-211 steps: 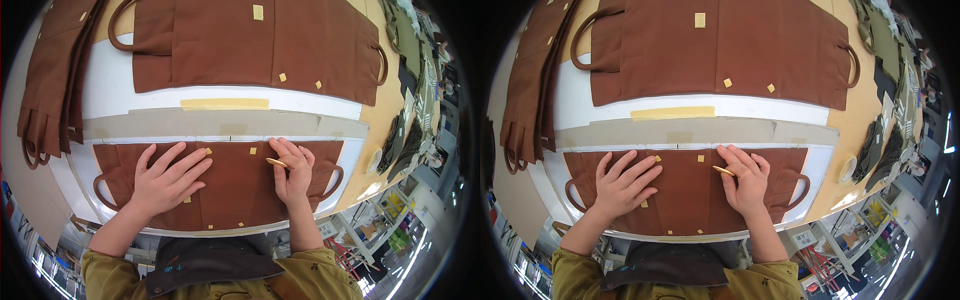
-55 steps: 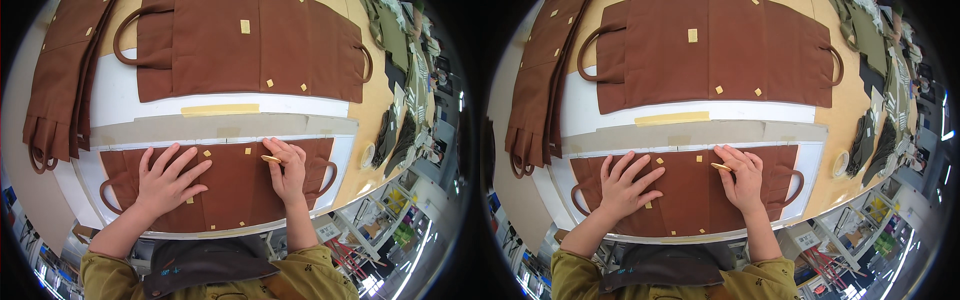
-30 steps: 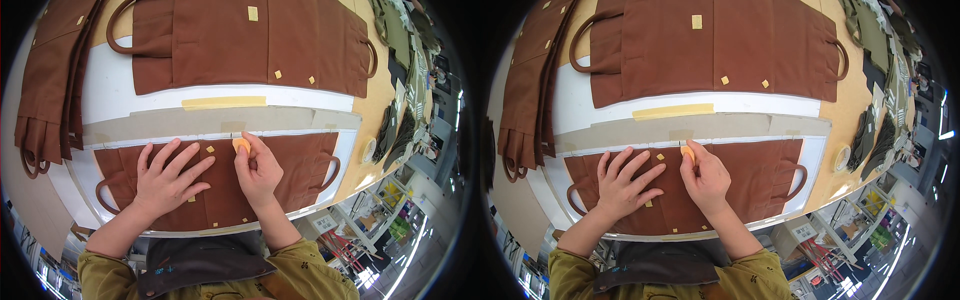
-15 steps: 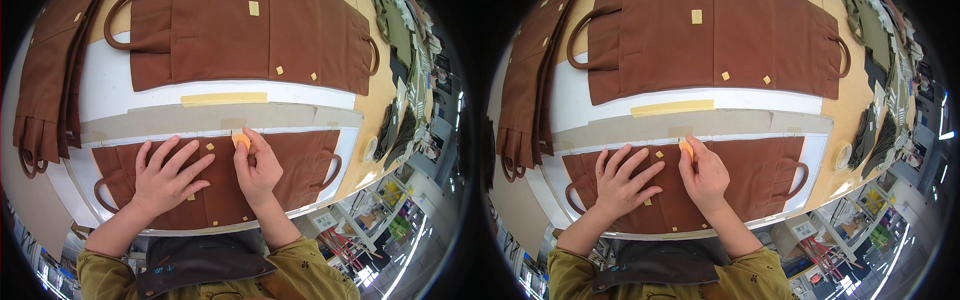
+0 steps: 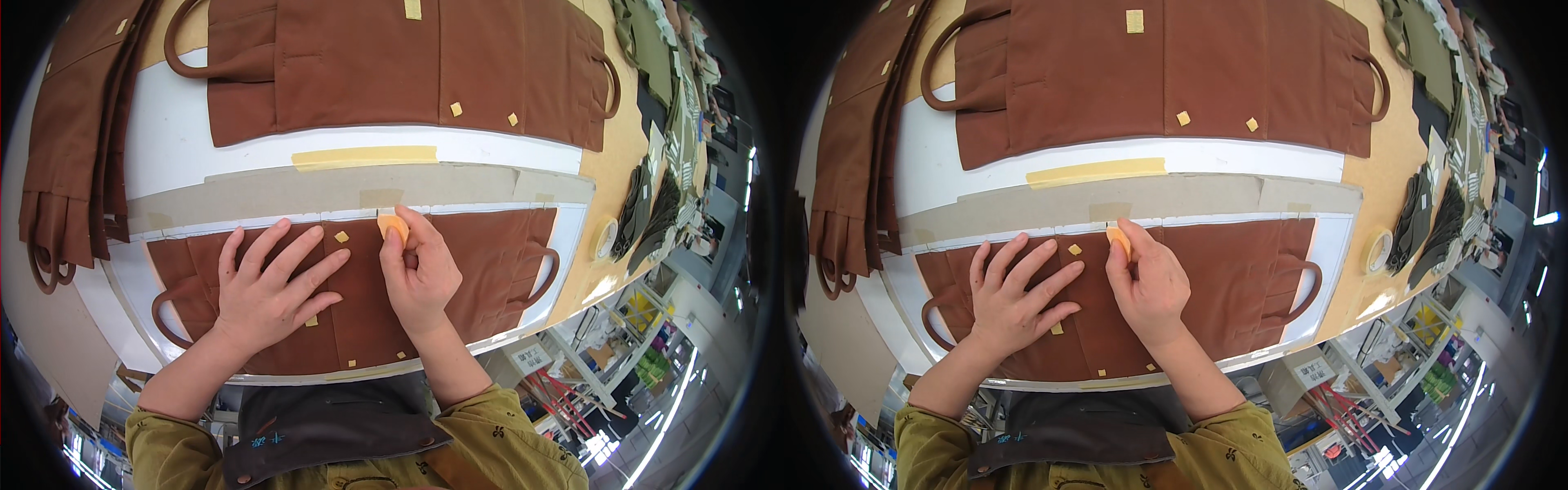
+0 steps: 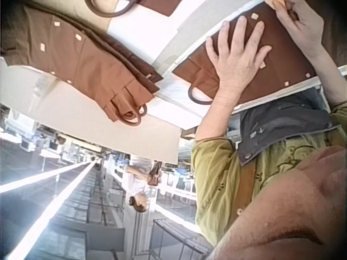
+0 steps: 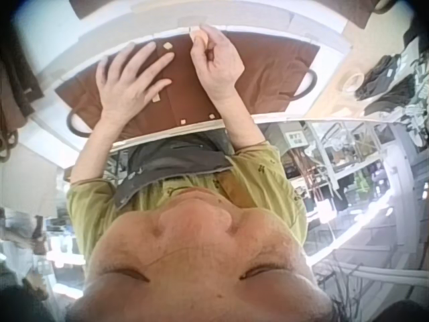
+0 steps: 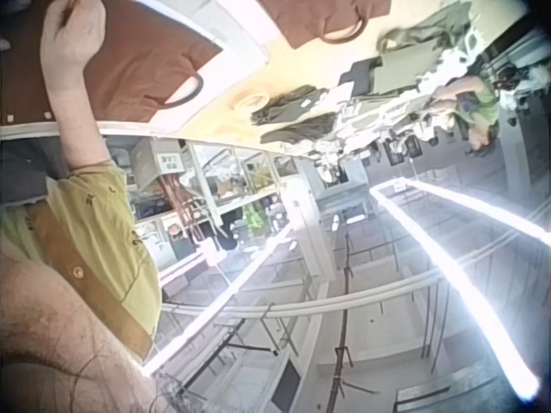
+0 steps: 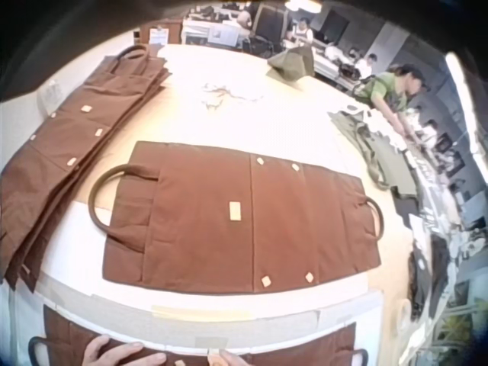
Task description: The person assembles brown tote bags on a workbench in a factory setting. They pick up a bag, place it on a white template, and use a small yellow sponge to press down on the handles and seams. The person repeats this process for multiple bags, ensuring the handles are properly aligned and secured.
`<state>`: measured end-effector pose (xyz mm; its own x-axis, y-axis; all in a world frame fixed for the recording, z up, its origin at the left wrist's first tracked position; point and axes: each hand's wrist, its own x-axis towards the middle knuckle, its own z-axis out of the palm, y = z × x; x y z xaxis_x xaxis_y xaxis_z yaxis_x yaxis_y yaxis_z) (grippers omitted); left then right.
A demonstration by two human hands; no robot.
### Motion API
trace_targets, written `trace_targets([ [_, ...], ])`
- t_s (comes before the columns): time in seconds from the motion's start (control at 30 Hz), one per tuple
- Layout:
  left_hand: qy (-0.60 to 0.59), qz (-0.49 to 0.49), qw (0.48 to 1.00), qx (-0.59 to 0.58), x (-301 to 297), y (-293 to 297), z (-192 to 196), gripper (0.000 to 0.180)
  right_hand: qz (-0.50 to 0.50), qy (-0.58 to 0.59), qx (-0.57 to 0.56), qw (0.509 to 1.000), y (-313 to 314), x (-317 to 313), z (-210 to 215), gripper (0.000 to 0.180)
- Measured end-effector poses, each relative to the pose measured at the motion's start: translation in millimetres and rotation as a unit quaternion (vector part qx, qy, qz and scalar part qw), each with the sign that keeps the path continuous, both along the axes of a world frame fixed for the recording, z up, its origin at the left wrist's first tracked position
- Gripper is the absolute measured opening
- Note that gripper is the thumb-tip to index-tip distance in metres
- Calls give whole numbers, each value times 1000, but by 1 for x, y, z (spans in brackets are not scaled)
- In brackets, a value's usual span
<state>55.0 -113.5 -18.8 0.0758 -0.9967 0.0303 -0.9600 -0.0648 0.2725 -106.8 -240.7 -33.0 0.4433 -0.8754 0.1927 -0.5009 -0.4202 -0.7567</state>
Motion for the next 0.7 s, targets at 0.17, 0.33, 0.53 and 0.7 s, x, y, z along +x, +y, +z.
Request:
trace_targets([
  [0.17,0,2,1000,0,0,0,0,48,-4,2,0,1000,1,-1,-2,28],
  [0.33,0,1,1000,3,0,-1,1,48,-35,-43,63,996,2,-6,-1,27],
  [0.53,2,2,1000,2,0,0,-1,48,-32,-48,65,996,3,-7,-4,28],
  [0.7,1,2,1000,6,0,0,0,48,-15,-38,44,998,2,-4,-3,29],
])
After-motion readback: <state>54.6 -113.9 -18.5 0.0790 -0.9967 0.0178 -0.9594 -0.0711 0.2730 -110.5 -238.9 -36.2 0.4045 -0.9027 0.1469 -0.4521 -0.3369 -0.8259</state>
